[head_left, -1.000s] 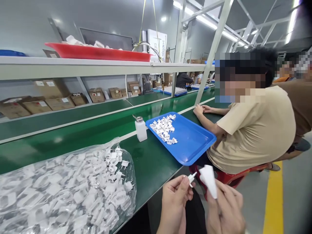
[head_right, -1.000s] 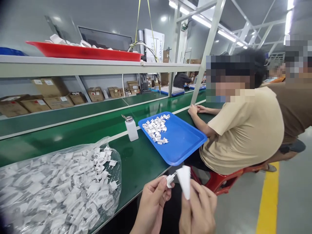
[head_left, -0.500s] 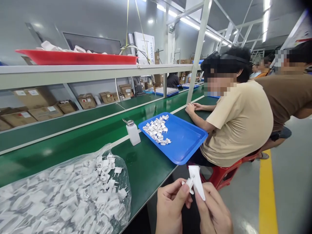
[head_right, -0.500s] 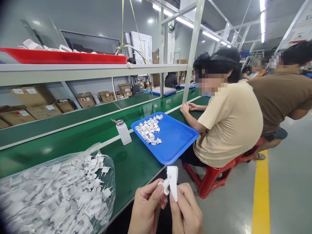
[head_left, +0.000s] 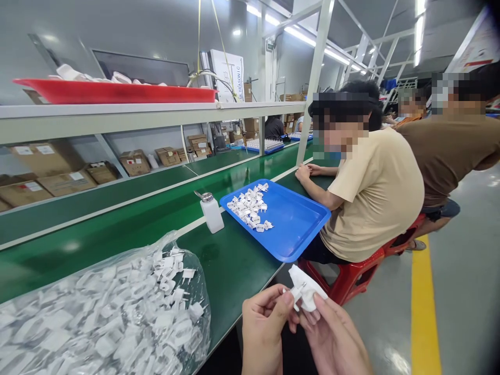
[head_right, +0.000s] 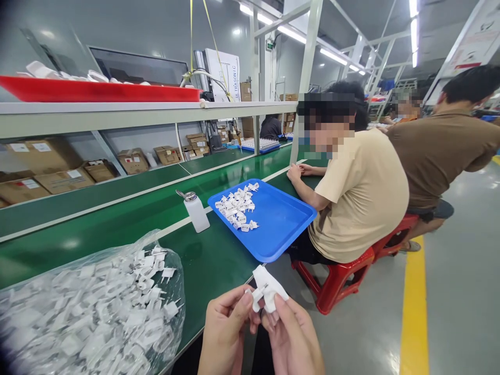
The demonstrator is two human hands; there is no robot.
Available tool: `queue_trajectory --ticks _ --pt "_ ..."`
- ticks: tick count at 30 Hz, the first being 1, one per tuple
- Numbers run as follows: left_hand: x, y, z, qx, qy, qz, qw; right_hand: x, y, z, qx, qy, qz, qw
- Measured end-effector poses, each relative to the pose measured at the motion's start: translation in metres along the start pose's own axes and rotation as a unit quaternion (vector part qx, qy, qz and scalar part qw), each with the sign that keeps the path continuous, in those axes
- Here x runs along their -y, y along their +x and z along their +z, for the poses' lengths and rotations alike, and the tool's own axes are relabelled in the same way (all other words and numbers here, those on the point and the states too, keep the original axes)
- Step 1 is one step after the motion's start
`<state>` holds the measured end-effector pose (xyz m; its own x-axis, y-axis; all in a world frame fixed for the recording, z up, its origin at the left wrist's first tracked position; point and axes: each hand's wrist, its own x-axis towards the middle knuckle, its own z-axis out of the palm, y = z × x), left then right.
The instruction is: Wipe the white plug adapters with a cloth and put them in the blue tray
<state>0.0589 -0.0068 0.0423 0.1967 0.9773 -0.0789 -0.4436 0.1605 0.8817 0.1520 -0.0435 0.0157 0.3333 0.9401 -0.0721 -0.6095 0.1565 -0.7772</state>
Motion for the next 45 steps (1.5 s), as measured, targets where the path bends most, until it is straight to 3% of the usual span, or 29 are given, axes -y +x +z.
queue_trajectory --ticks 5,7,9,10,13,15,17,19,21,22,24,26,29,32,34,36,38,40,42,45 --pt "-0.004 -0.001 -0.005 0.017 -0.037 -0.028 0.999 0.004 0.0 0.004 0.018 -0.006 0.012 1.0" --pt "-0.005 -0.003 -0.006 0.024 -0.062 -0.052 0.996 0.0 -0.001 0.003 0.002 -0.011 -0.025 1.0" --pt "-0.007 -0.005 -0.006 0.023 -0.079 -0.064 0.994 0.0 -0.004 0.001 0.006 -0.096 -0.104 0.99" --pt "-0.008 -0.007 -0.006 0.022 -0.083 -0.066 0.994 0.001 -0.005 0.001 0.024 -0.17 -0.16 0.972" --pt "-0.008 -0.011 -0.007 0.018 -0.079 -0.052 0.995 0.009 -0.009 0.002 0.104 -0.359 -0.317 0.871" --pt "-0.008 -0.012 -0.007 0.013 -0.081 -0.046 0.996 0.015 -0.011 0.005 0.112 -0.385 -0.344 0.849" --pt "-0.009 -0.012 -0.008 0.018 -0.101 -0.06 0.993 0.017 -0.012 0.007 0.113 -0.368 -0.294 0.875" --pt "-0.011 -0.012 -0.008 0.025 -0.132 -0.091 0.987 0.015 -0.012 0.007 0.1 -0.311 -0.222 0.919" --pt "-0.016 -0.011 -0.007 0.018 -0.156 -0.123 0.98 0.011 -0.012 0.006 0.035 -0.244 -0.187 0.951" --pt "-0.018 -0.011 -0.006 0.009 -0.164 -0.137 0.977 0.009 -0.013 0.006 -0.012 -0.231 -0.191 0.954" --pt "-0.021 -0.011 -0.005 -0.012 -0.173 -0.166 0.971 0.007 -0.015 0.008 -0.094 -0.271 -0.234 0.929" --pt "-0.022 -0.012 -0.005 -0.017 -0.177 -0.175 0.969 0.009 -0.018 0.012 -0.098 -0.35 -0.293 0.884" --pt "-0.017 -0.012 -0.007 0.014 -0.168 -0.13 0.977 0.016 -0.02 0.019 0.002 -0.418 -0.356 0.836" --pt "-0.01 -0.01 -0.011 0.03 -0.133 -0.074 0.988 0.022 -0.016 0.018 0.079 -0.454 -0.349 0.816" --pt "-0.009 -0.009 -0.013 0.023 -0.116 -0.062 0.991 0.023 -0.012 0.014 0.114 -0.458 -0.308 0.826" --pt "-0.01 -0.008 -0.014 0.015 -0.13 -0.077 0.988 0.022 -0.008 0.009 0.124 -0.411 -0.249 0.868" --pt "-0.012 -0.007 -0.014 0.005 -0.165 -0.112 0.98 0.018 -0.005 0.004 0.078 -0.305 -0.194 0.929" --pt "-0.014 -0.008 -0.013 -0.014 -0.197 -0.153 0.968 0.014 -0.004 0.001 -0.005 -0.224 -0.167 0.96" --pt "-0.015 -0.008 -0.011 -0.024 -0.214 -0.185 0.959 0.013 -0.005 0.0 -0.059 -0.238 -0.167 0.955" --pt "-0.013 -0.01 -0.009 -0.016 -0.227 -0.192 0.955 0.019 -0.007 0.003 -0.01 -0.34 -0.195 0.92"
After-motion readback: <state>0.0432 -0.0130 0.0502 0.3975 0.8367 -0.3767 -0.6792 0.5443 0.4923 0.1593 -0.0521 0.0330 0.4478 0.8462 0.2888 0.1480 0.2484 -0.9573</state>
